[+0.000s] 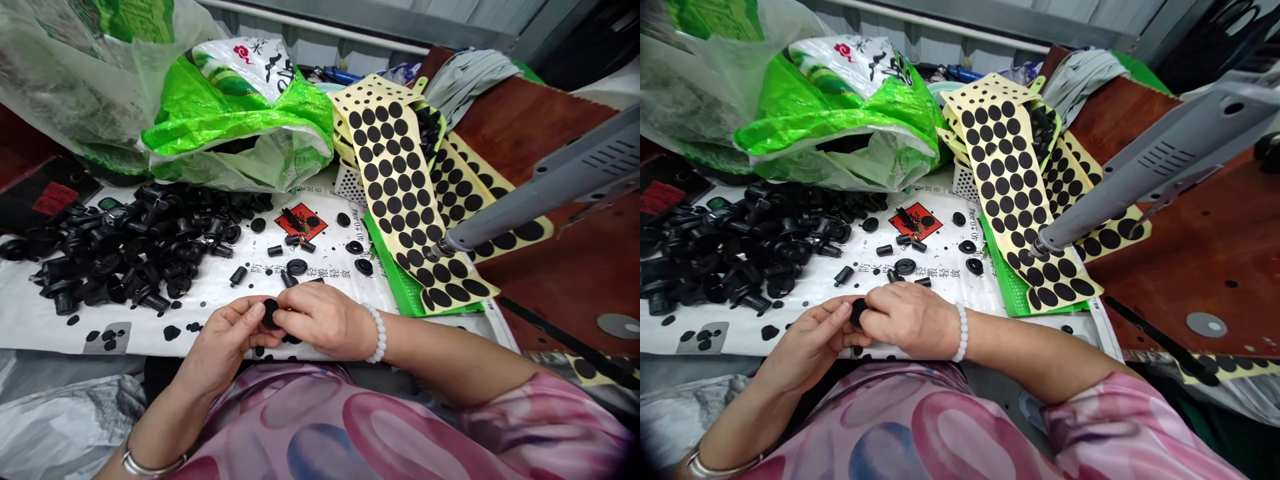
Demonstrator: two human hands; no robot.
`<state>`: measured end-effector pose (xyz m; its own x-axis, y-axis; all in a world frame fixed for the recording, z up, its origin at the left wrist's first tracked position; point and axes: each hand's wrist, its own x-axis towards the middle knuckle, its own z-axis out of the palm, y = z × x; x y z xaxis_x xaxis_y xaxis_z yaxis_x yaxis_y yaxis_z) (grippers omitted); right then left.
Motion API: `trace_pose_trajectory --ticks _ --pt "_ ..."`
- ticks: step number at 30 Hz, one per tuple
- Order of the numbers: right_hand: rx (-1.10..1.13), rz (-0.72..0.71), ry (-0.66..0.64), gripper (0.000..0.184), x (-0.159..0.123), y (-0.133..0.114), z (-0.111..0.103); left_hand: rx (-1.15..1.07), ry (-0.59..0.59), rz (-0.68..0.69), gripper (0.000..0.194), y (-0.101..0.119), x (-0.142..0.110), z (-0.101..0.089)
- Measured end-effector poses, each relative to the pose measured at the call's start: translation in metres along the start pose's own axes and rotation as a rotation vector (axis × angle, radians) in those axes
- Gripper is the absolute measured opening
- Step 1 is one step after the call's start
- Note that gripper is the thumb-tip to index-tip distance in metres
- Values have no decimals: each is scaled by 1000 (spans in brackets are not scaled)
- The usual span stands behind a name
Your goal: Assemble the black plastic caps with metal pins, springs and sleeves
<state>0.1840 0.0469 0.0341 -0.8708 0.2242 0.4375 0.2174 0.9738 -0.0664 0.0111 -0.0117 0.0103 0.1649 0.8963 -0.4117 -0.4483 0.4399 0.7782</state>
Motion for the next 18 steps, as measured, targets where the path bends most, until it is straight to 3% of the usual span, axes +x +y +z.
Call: trace_pose_trajectory --ticks 10,14,18 --pt "32 -124 4 33 -5 12 2 -17 -190 -156 31 6 -3 -10" --pt "168 -57 73 26 -6 12 2 14 -52 -81 36 4 -3 -6" --pt "469 186 196 17 -8 7 4 51 20 14 37 -2 -3 -2"
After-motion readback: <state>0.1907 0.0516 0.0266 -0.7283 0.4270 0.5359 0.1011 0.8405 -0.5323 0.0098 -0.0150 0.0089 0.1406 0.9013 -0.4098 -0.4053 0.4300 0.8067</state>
